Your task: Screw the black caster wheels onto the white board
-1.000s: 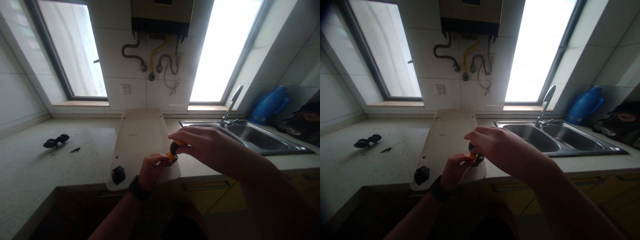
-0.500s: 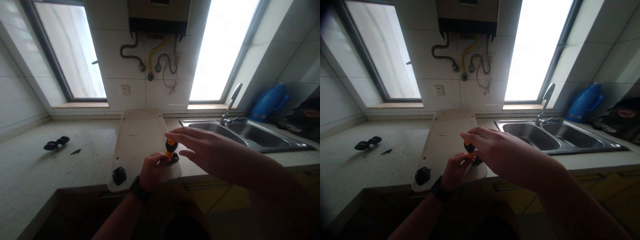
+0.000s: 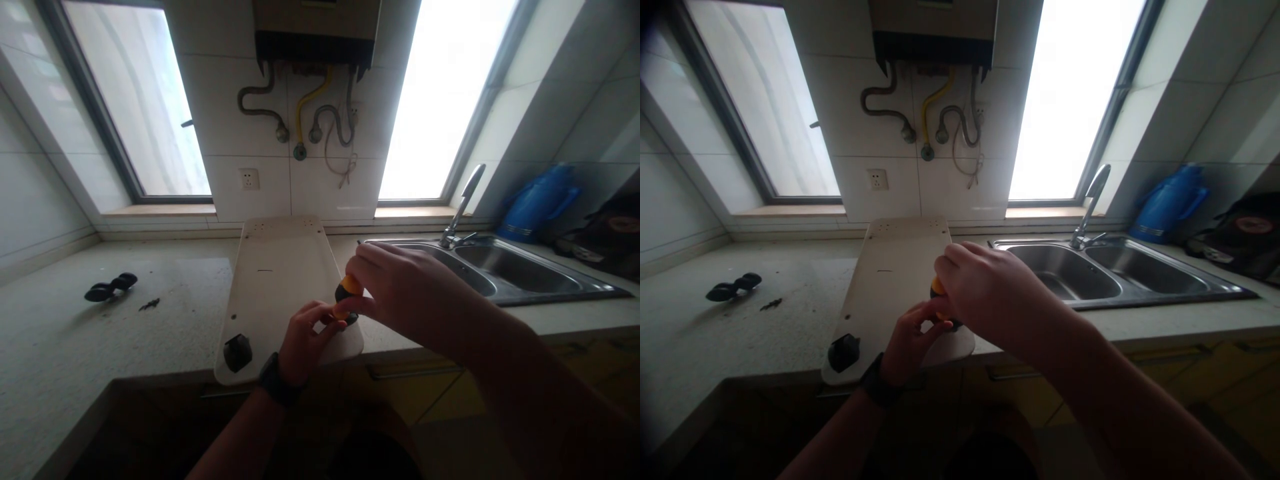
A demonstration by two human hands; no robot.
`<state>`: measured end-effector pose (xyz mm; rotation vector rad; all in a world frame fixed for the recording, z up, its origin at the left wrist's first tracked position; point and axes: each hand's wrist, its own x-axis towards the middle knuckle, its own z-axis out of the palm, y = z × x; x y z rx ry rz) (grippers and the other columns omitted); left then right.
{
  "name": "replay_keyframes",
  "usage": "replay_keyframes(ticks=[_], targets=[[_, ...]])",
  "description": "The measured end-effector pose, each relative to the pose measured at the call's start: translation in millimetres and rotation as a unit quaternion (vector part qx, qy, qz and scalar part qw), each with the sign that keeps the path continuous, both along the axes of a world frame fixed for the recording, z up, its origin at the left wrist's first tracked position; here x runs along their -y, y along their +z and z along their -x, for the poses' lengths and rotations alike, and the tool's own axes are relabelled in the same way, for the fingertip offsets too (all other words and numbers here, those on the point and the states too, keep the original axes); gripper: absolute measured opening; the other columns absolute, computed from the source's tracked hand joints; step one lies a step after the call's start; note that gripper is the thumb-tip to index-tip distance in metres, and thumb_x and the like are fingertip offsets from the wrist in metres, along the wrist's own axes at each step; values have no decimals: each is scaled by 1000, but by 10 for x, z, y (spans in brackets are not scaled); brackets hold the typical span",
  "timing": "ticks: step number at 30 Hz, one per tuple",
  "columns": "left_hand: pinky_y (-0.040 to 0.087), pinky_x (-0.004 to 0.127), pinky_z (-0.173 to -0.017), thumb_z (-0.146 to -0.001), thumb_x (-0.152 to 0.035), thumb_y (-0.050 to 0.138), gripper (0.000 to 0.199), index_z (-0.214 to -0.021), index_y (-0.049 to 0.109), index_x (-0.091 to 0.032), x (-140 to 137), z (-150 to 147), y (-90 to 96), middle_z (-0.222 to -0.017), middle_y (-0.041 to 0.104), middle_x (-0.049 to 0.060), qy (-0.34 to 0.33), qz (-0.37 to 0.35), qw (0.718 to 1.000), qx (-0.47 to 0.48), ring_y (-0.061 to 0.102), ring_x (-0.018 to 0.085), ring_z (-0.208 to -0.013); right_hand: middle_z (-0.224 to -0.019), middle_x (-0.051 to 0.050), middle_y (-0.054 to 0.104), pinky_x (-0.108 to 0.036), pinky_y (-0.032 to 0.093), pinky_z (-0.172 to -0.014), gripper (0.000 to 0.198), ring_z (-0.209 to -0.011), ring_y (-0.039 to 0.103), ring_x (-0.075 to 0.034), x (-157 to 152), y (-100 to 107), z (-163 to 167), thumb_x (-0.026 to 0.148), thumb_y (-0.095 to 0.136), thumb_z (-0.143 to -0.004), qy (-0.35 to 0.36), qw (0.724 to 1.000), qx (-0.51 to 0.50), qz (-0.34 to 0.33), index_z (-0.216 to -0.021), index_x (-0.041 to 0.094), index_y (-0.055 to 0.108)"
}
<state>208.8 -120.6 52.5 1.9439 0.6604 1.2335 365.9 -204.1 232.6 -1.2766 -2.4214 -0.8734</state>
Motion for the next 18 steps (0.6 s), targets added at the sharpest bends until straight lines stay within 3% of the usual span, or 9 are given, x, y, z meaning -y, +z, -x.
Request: replay_keyframes(ticks=[3, 6, 8, 11, 14, 16, 18], targets=[[49, 28, -72, -87, -28, 78, 10, -92, 74, -20, -12, -11, -12, -87, 73, 2, 13, -5, 1000, 19, 64, 17, -78, -68, 0, 55, -33, 25, -53, 37, -60, 51, -16, 19, -46, 121, 50, 71, -88, -26, 999, -3, -38, -73, 19, 59], [47, 26, -69, -88, -25, 75, 15, -75, 70, -18, -24, -11, -35, -78, 70, 1, 11, -17, 999, 25, 62, 16, -73, -64, 0, 55, -34, 20, -52, 38, -58, 53, -17, 47, -76, 198, 48, 65, -92, -57, 997, -2, -59, -68, 21, 57], [46, 26, -68, -89, -22, 73, 15, -74, 72, -19, -26, -6, -49, -78, 71, 1, 14, -18, 999, 27, 62, 16, -73, -69, -1, 59, -34, 23, -52, 34, -61, 56, -18, 72, -65, 185, 48, 63, -94, -66, 997, -11, -46, -74, 20, 60], [46, 27, -70, -91, -21, 71, 13, -79, 75, -20, -23, 0, -54, -79, 71, 2, 18, -16, 1000, 18, 63, 17, -75, -104, -6, 70, -32, 41, -61, 24, -83, 66, -19, 95, -8, 54, 38, 63, -95, 17, 995, -41, 84, -110, 20, 65], [47, 29, -75, -92, -21, 71, 11, -81, 75, -20, -15, 1, -42, -84, 72, 2, 10, -7, 1000, 18, 65, 18, -80, -141, -6, 59, -27, 48, -90, 42, -120, 62, -16, 79, 51, -115, 15, 53, -99, 130, 965, -70, 218, -139, 25, 52], [47, 29, -76, -91, -20, 72, 10, -82, 75, -20, -8, 2, -29, -85, 72, 2, 7, -3, 1000, 19, 66, 18, -81, -141, -4, 60, -24, 47, -95, 41, -122, 60, -14, 53, 72, -184, 9, 48, -100, 150, 954, -89, 243, -137, 27, 54], [46, 28, -75, -91, -20, 72, 10, -82, 76, -21, -2, 4, -17, -84, 71, 1, 5, -5, 1000, 10, 65, 17, -80, -127, -2, 68, -24, 49, -88, 33, -108, 65, -13, 28, 72, -202, 10, 50, -100, 137, 959, -96, 229, -128, 25, 61]])
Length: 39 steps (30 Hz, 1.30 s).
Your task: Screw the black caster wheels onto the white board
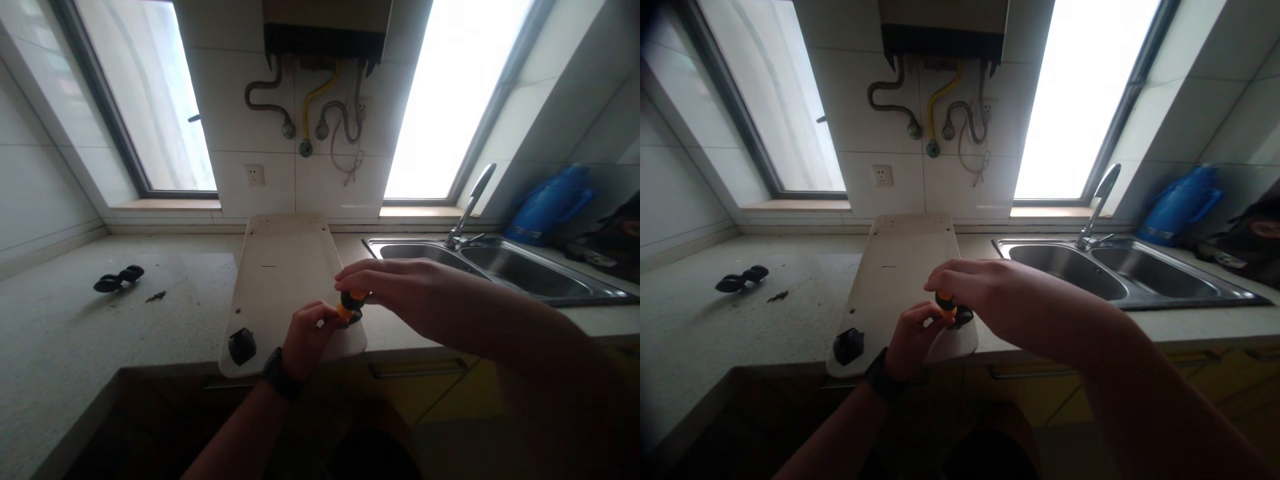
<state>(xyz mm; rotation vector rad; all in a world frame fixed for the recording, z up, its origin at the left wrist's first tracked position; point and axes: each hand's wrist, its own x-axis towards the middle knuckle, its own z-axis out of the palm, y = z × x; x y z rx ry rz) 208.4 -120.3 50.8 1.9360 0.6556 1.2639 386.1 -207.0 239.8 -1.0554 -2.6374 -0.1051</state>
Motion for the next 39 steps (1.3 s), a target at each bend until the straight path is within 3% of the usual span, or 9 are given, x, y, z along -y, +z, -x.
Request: replay_keyframes(ticks=[4, 11, 15, 18, 21, 25, 30, 34, 39], targets=[[47, 28, -74, -94, -25, 70, 9, -89, 77, -21, 3, 0, 19, -87, 70, 3, -2, -2, 1000, -15, 64, 17, -82, -89, -2, 69, -29, 44, -64, 7, -72, 62, -15, -25, -53, 74, 24, 62, -98, -99, 988, 38, -113, -99, 18, 65], [49, 30, -74, -84, -29, 81, 10, -81, 77, -21, -22, -12, 9, -82, 70, 3, 33, -20, 999, -16, 63, 19, -81, -57, 0, 55, -31, 23, -49, 42, -47, 50, -16, 41, -136, 258, 55, 65, -91, -227, 942, 69, -237, -71, 19, 58], [49, 31, -79, -87, -22, 78, 7, -79, 78, -22, -19, -7, 16, -80, 72, 3, 12, -22, 1000, -1, 65, 20, -84, -100, -6, 72, -32, 41, -58, 27, -74, 67, -19, 107, -86, 189, 42, 65, -95, -127, 980, 48, -143, -111, 19, 65], [49, 32, -83, -85, -16, 79, 9, -78, 78, -22, -8, -9, 30, -81, 75, 2, 9, -23, 1000, 1, 66, 20, -87, -133, -5, 65, -28, 49, -82, 38, -107, 66, -16, 95, -49, 80, 17, 57, -98, -10, 1000, 12, -15, -135, 26, 55], [48, 33, -84, -85, -15, 79, 8, -82, 79, -23, 0, -12, 46, -83, 76, 2, 5, -22, 1000, -4, 65, 21, -89, -114, -3, 71, -25, 49, -75, 29, -92, 67, -13, 43, -50, 20, 9, 54, -98, -19, 1000, -1, 1, -121, 23, 64], [49, 34, -81, -88, -19, 77, 6, -88, 81, -24, -2, -11, 50, -85, 76, 4, 8, -19, 1000, -21, 65, 22, -89, -89, -2, 70, -27, 43, -61, 11, -71, 63, -13, 1, -84, 55, 21, 65, -96, -93, 992, 24, -85, -106, 17, 67], [51, 33, -79, -83, -23, 81, 10, -93, 80, -23, -22, -14, 6, -89, 73, 5, 48, -25, 998, -18, 64, 22, -88, -72, -1, 64, -27, 35, -51, 18, -56, 58, -13, 47, -113, 209, 31, 73, -91, -153, 969, 82, -177, -86, 15, 66], [52, 34, -81, -80, -26, 84, 11, -91, 81, -25, -30, -14, -5, -89, 73, 4, 46, -3, 999, -16, 65, 22, -89, -67, -1, 64, -28, 32, -48, 23, -51, 57, -14, 92, -124, 270, 35, 72, -91, -202, 962, 75, -167, -81, 16, 66], [49, 34, -83, -86, -22, 78, 4, -87, 82, -25, -16, -17, 24, -84, 75, 4, 12, -3, 1000, -1, 65, 22, -88, -121, -9, 71, -29, 51, -73, 40, -98, 71, -20, 53, -146, 71, 28, 65, -96, -90, 995, 19, -35, -134, 20, 57]])
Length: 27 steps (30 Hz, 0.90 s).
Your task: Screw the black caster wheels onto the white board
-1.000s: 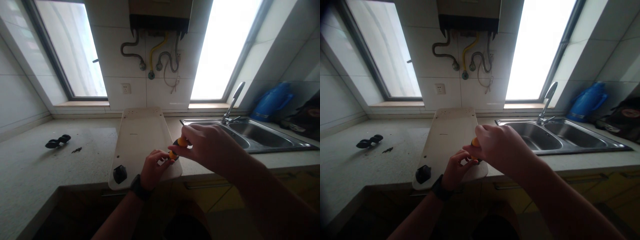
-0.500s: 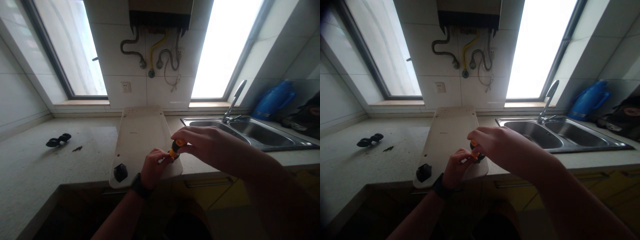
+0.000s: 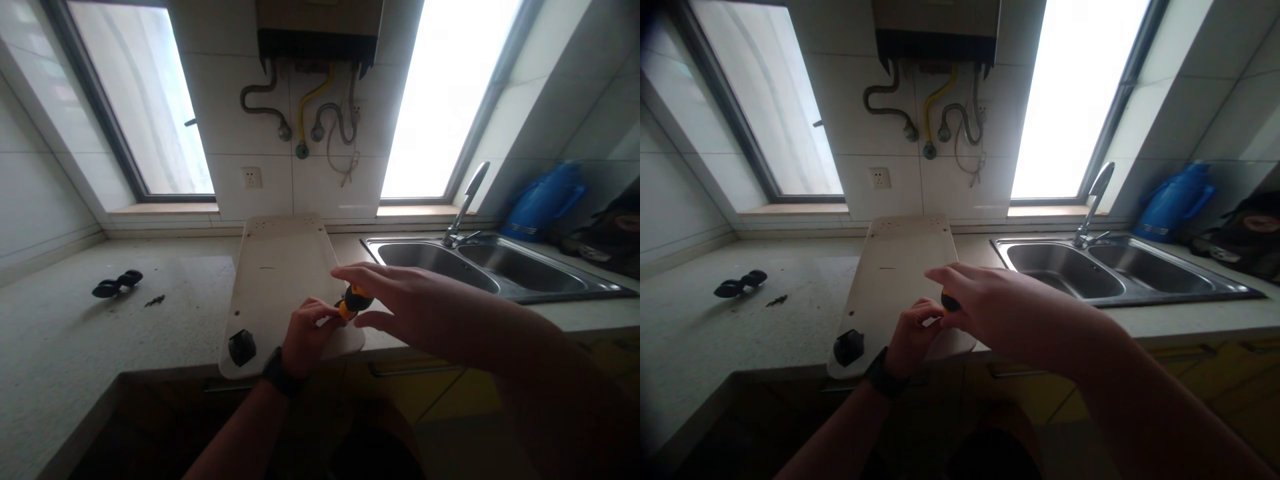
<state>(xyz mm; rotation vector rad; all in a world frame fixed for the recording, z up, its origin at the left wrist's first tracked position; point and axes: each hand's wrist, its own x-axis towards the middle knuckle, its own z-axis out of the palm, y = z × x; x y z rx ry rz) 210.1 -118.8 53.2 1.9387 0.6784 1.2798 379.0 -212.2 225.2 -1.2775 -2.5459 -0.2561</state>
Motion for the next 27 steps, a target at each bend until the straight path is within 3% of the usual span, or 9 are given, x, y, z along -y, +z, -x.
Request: replay_keyframes(ticks=[1, 3, 6, 8, 13, 18, 23, 25, 27], targets=[[49, 34, -84, -86, -21, 78, 5, -86, 82, -25, 3, -1, 5, -84, 76, 3, -1, 4, 1000, 4, 65, 22, -88, -133, -9, 67, -29, 51, -81, 46, -109, 68, -19, -20, 5, -47, 22, 62, -97, 33, 999, -13, 25, -142, 23, 51], [48, 34, -86, -85, -17, 79, 9, -85, 82, -25, 8, 0, 12, -85, 77, 3, -4, 14, 1000, 9, 66, 22, -90, -133, -6, 67, -27, 50, -85, 47, -110, 66, -16, -61, 32, -111, 11, 56, -96, 62, 995, -33, 67, -140, 27, 53], [47, 34, -85, -84, -16, 79, 10, -83, 82, -26, 11, 5, 19, -84, 77, 3, -7, 23, 1000, 4, 66, 22, -90, -100, 0, 72, -24, 47, -71, 26, -82, 66, -11, -104, 83, -118, 10, 58, -95, 66, 993, -41, 89, -116, 24, 64], [47, 33, -83, -84, -17, 79, 10, -83, 82, -26, 12, 9, 17, -84, 75, 3, -7, 29, 1000, -2, 66, 22, -89, -87, 2, 69, -24, 43, -63, 12, -71, 61, -10, -114, 98, -90, 16, 62, -95, 62, 995, -32, 67, -106, 21, 65], [48, 32, -80, -85, -24, 79, 3, -87, 82, -24, -2, 10, -8, -87, 72, 4, 13, 43, 999, 1, 65, 21, -87, -80, 1, 66, -26, 37, -58, 10, -63, 57, -11, -102, 30, 8, 27, 65, -96, 8, 1000, -25, -6, -100, 19, 63], [48, 30, -74, -80, -32, 84, 15, -91, 80, -22, -18, 3, -45, -87, 72, 3, 34, 63, 997, -8, 62, 20, -82, -81, -1, 66, -28, 39, -60, 14, -67, 59, -14, -43, -79, 194, 31, 66, -95, -76, 995, -62, -24, -95, 18, 62], [48, 31, -75, -87, -34, 76, 14, -86, 80, -20, -19, -12, -78, -86, 73, 4, 9, 86, 996, 9, 63, 20, -81, -77, -2, 66, -30, 42, -61, 21, -67, 60, -16, -17, -90, 269, 38, 66, -94, -131, 989, -64, -33, -91, 18, 63], [49, 31, -75, -87, -33, 76, 13, -87, 81, -21, -22, -13, -80, -85, 73, 4, 5, 85, 996, 9, 64, 20, -80, -83, -2, 69, -31, 45, -64, 20, -72, 63, -17, -29, -53, 216, 38, 67, -94, -109, 991, -72, -14, -100, 19, 65], [48, 31, -75, -87, -31, 77, 11, -87, 81, -22, -25, -11, -79, -84, 73, 4, 5, 78, 997, 7, 65, 19, -80, -104, -5, 73, -31, 50, -76, 31, -91, 68, -19, -48, 0, 138, 35, 65, -95, -43, 995, -87, 30, -123, 22, 62]])
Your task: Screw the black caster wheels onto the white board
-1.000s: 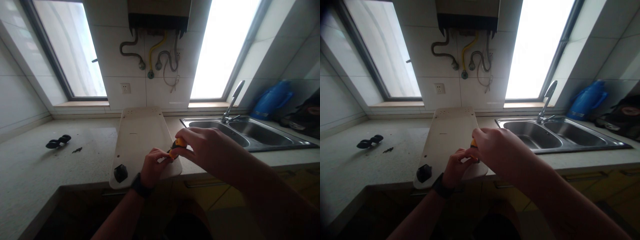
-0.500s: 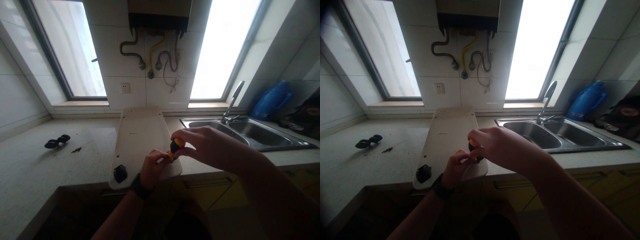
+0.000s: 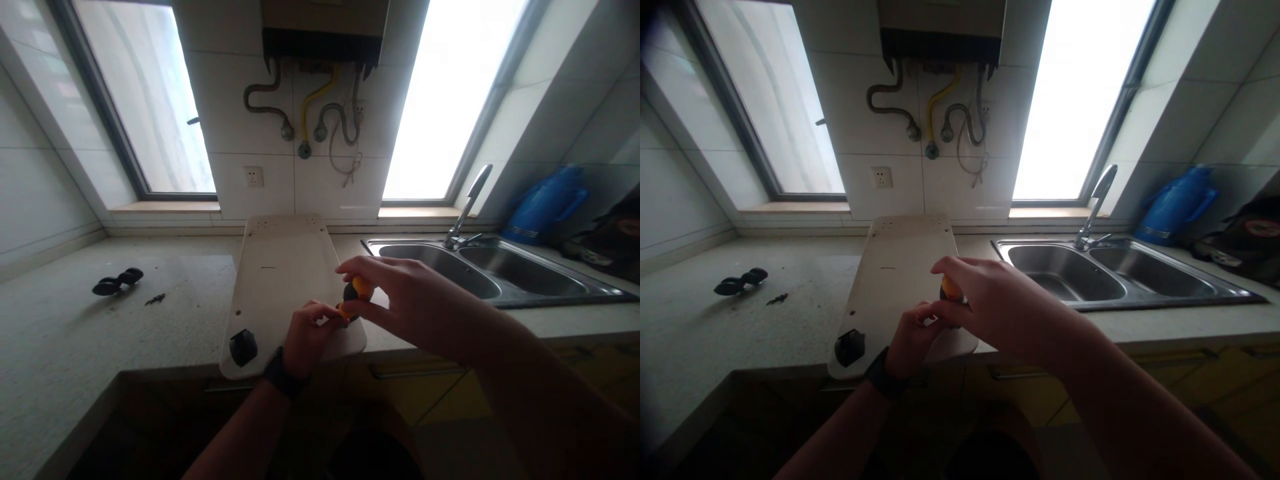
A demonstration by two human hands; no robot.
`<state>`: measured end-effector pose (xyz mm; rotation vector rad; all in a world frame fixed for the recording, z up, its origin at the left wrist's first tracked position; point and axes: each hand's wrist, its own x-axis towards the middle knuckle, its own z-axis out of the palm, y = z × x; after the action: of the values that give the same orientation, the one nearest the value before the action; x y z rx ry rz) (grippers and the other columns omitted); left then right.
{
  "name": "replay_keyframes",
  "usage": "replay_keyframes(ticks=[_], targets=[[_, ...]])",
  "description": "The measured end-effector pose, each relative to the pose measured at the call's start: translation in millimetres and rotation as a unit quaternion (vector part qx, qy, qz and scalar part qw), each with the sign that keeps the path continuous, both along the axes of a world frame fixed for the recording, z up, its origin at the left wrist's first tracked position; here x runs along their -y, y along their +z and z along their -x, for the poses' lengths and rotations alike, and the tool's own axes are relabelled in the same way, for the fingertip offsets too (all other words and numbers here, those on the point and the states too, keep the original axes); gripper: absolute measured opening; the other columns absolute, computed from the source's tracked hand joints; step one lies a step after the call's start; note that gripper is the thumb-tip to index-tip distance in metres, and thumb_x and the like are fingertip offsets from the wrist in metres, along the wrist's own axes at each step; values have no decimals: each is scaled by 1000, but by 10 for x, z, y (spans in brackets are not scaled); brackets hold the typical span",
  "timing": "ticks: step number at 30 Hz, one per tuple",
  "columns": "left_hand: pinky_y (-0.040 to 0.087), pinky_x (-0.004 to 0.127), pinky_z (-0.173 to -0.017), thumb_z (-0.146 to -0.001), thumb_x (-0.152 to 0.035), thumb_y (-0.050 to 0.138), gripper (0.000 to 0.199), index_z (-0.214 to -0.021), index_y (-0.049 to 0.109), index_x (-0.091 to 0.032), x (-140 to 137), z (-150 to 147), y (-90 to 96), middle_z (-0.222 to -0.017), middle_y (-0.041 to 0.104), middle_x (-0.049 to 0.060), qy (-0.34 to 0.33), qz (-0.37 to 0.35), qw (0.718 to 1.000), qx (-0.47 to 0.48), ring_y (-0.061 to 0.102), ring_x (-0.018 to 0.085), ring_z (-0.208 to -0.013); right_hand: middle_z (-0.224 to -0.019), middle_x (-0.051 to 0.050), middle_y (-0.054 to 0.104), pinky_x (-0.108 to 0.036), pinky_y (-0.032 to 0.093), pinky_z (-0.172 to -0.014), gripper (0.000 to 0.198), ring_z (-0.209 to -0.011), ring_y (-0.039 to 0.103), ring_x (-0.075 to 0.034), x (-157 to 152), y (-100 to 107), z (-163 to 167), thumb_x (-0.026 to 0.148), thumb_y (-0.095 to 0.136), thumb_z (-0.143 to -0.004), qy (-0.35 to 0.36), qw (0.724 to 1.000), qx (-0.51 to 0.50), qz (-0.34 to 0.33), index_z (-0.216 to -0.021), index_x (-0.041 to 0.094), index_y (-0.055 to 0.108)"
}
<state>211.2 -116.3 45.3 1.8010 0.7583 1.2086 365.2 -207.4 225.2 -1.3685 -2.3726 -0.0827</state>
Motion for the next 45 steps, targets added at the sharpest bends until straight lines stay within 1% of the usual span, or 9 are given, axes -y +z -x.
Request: replay_keyframes(ticks=[3, 5, 10, 14, 18, 22, 25, 34, 45], targets=[[48, 31, -75, -86, -29, 77, 9, -87, 82, -22, -3, 0, -5, -85, 74, 4, -5, -11, 1000, -3, 66, 20, -81, -138, -7, 63, -29, 49, -96, 43, -121, 62, -16, -48, 79, -106, 22, 58, -99, 142, 985, -16, 91, -142, 28, 53], [48, 31, -75, -86, -31, 78, 9, -88, 82, -23, -3, -4, -12, -87, 75, 5, -3, -8, 1000, -8, 66, 21, -82, -133, -5, 66, -26, 49, -94, 35, -116, 63, -13, -93, 108, -148, 16, 56, -99, 178, 975, -15, 129, -133, 27, 60], [46, 30, -73, -86, -33, 78, 11, -88, 82, -23, 8, -4, -3, -87, 75, 4, 10, 1, 1000, -24, 66, 20, -81, -100, -1, 70, -25, 47, -76, 14, -87, 63, -12, -164, 49, -159, 17, 61, -97, 142, 986, -10, 90, -110, 20, 66], [46, 29, -73, -87, -31, 76, 10, -89, 81, -22, 13, 10, 16, -86, 76, 3, -1, -2, 1000, -23, 65, 20, -81, -97, -2, 70, -26, 46, -72, 13, -81, 62, -11, -133, -60, -95, 22, 61, -99, 123, 991, -35, 38, -109, 18, 65], [47, 30, -75, -88, -29, 76, 10, -95, 80, -22, 3, 3, 3, -91, 76, 4, -3, 4, 1000, -16, 65, 20, -83, -98, -3, 74, -27, 49, -72, 19, -82, 67, -14, -101, -165, -9, 22, 66, -95, 32, 997, -59, -40, -113, 18, 68], [49, 31, -79, -90, -29, 74, 15, -103, 81, -25, -9, -10, -16, -97, 77, 5, -9, -7, 1000, -14, 67, 21, -89, -102, -8, 76, -31, 52, -71, 24, -81, 72, -18, -127, -275, 0, 27, 66, -95, -71, 985, -87, -128, -115, 14, 70], [51, 33, -85, -92, -27, 71, 18, -108, 81, -27, -15, -15, -25, -99, 77, 5, -22, -26, 999, -11, 68, 22, -95, -99, -9, 77, -33, 53, -69, 27, -76, 72, -20, -148, -317, -52, 31, 65, -96, -119, 978, -80, -151, -116, 14, 71], [50, 32, -81, -89, -23, 74, 15, -101, 82, -26, -23, 0, -35, -95, 75, 5, -22, 11, 1000, 9, 67, 21, -89, -112, -10, 73, -30, 55, -79, 29, -93, 71, -19, -29, -236, -6, 22, 63, -97, -11, 993, -47, -107, -124, 13, 64], [49, 33, -82, -87, -23, 76, 13, -97, 83, -26, -40, 1, -47, -93, 74, 5, -26, 19, 999, 12, 67, 21, -88, -109, -7, 71, -30, 53, -74, 24, -91, 69, -18, -46, -236, -26, 21, 64, -96, 13, 996, -42, -75, -120, 15, 63]])
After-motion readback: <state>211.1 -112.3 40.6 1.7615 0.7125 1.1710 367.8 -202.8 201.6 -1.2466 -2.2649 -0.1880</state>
